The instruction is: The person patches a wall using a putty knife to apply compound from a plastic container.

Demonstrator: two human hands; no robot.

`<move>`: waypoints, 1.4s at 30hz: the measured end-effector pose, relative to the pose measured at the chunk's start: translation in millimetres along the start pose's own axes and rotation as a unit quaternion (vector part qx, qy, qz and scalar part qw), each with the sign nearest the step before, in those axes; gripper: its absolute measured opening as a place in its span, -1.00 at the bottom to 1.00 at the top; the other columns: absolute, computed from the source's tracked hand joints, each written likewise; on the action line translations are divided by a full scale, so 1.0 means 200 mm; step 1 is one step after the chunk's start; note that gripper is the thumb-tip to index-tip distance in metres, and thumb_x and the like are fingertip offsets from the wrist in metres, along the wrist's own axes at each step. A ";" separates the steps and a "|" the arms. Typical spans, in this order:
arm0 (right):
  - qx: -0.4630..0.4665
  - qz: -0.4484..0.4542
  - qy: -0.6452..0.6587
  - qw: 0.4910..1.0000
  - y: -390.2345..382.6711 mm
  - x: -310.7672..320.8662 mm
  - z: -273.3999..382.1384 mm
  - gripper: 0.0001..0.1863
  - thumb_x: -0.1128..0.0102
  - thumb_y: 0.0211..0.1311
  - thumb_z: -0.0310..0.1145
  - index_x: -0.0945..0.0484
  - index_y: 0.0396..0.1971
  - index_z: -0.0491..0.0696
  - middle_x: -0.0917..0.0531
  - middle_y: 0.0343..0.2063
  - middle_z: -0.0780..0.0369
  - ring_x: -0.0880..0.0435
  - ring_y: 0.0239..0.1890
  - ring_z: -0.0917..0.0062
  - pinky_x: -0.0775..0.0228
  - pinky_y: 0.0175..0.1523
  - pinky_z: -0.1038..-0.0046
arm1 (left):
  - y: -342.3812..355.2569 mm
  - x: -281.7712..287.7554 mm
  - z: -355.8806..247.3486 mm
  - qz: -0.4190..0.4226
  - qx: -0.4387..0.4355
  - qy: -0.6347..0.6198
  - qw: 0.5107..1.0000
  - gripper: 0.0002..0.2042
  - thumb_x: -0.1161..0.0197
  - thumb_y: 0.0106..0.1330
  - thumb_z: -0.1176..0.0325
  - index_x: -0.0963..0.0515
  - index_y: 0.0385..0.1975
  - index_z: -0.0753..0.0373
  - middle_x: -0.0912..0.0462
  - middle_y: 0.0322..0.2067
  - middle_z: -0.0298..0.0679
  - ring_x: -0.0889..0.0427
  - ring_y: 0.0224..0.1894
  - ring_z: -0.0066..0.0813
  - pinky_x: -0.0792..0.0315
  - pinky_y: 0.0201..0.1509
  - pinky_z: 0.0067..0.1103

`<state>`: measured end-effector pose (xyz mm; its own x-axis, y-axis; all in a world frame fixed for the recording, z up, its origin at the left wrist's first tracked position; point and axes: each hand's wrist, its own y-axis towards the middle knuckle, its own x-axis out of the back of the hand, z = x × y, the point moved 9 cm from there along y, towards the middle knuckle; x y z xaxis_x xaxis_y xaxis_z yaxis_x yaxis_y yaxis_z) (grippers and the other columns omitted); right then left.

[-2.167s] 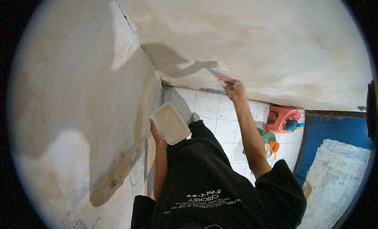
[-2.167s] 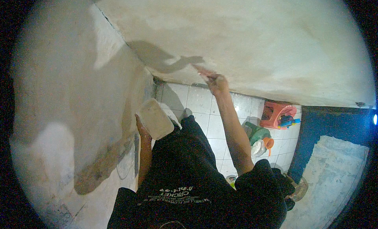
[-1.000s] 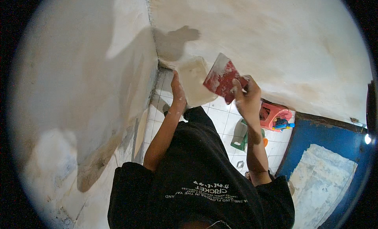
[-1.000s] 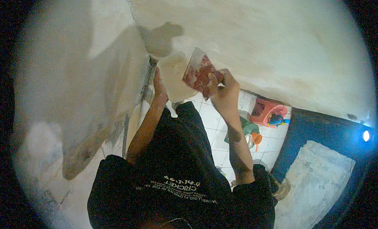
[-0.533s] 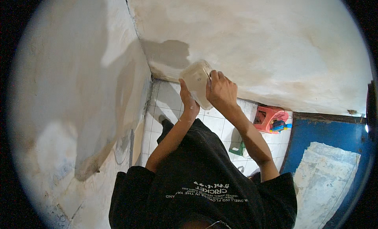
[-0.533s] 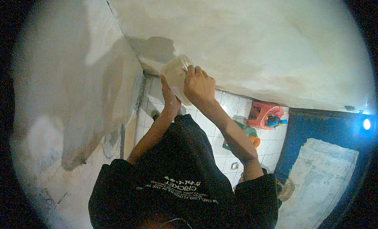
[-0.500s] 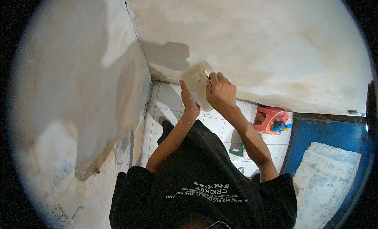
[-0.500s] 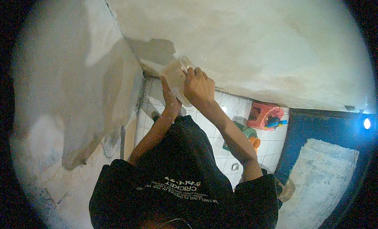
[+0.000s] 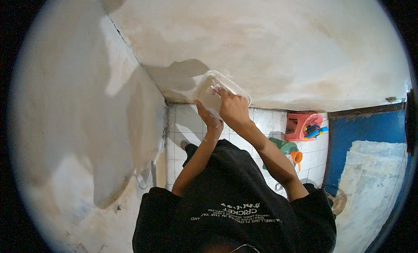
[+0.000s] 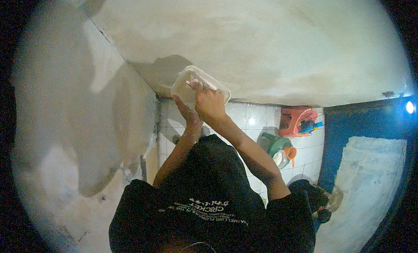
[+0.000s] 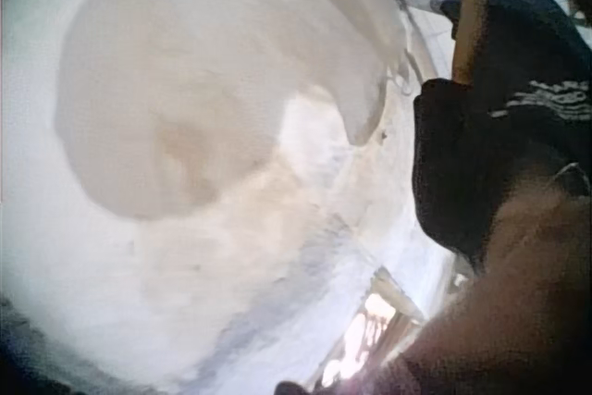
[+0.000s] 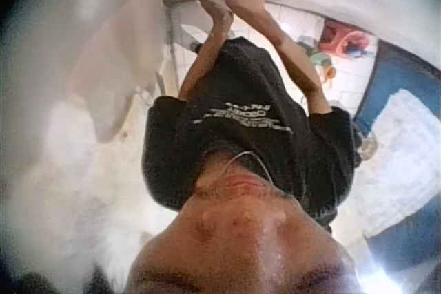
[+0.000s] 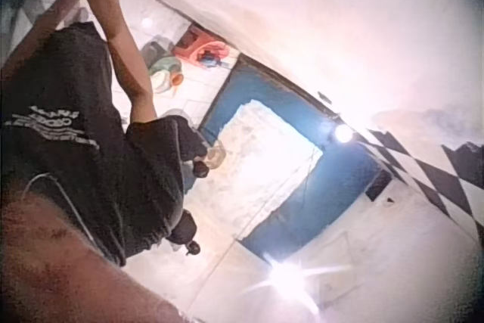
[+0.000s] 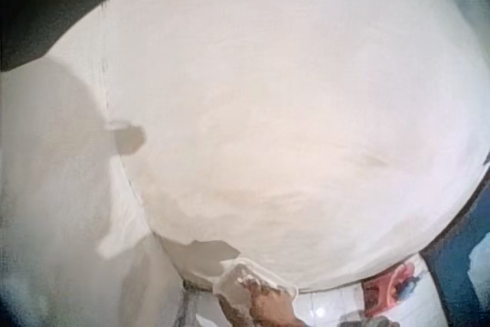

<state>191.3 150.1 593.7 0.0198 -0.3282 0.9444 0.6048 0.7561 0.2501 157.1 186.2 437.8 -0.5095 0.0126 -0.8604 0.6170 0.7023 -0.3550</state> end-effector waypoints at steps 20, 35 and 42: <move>0.016 0.031 0.019 0.999 -0.04 -0.07 0.17 -0.66 -0.01 -0.13 -0.48 -0.50 -0.23 -0.05 -0.59 -0.59 0.08 -0.58 -0.61 0.23 -0.34 -0.45 0.21 | 0.07 0.17 -0.11 0.052 -0.066 0.126 0.988 -0.44 0.26 0.34 -0.09 -0.18 0.12 0.26 -0.35 0.01 -0.19 -0.37 0.05 -0.31 -0.27 0.13 -0.39; 0.049 0.057 0.036 0.997 -0.09 -0.09 0.30 -0.70 -0.01 -0.03 -0.38 -0.51 -0.21 0.03 -0.63 -0.49 0.14 -0.62 -0.53 0.30 -0.41 -0.45 0.30 | 0.04 0.14 -0.25 0.206 -0.141 0.185 0.950 -0.60 0.14 0.37 0.10 -0.23 0.03 0.28 -0.40 -0.14 -0.24 -0.37 -0.07 -0.51 -0.27 0.05 -0.51; -0.052 0.068 0.034 0.996 -0.02 -0.03 0.06 -0.64 -0.02 -0.12 -0.45 -0.52 -0.21 0.04 -0.62 -0.52 0.12 -0.62 -0.54 0.26 -0.41 -0.43 0.24 | -0.01 0.09 -0.15 -0.014 -0.059 0.068 0.996 -0.59 0.21 0.38 0.05 -0.26 -0.02 0.29 -0.40 -0.16 -0.22 -0.39 -0.11 -0.44 -0.31 -0.01 -0.51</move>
<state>178.2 156.0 590.0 0.1588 -0.2679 0.9503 0.6719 0.7346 0.0948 127.8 206.5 434.2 -0.6061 0.0827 -0.7911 0.5307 0.7829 -0.3247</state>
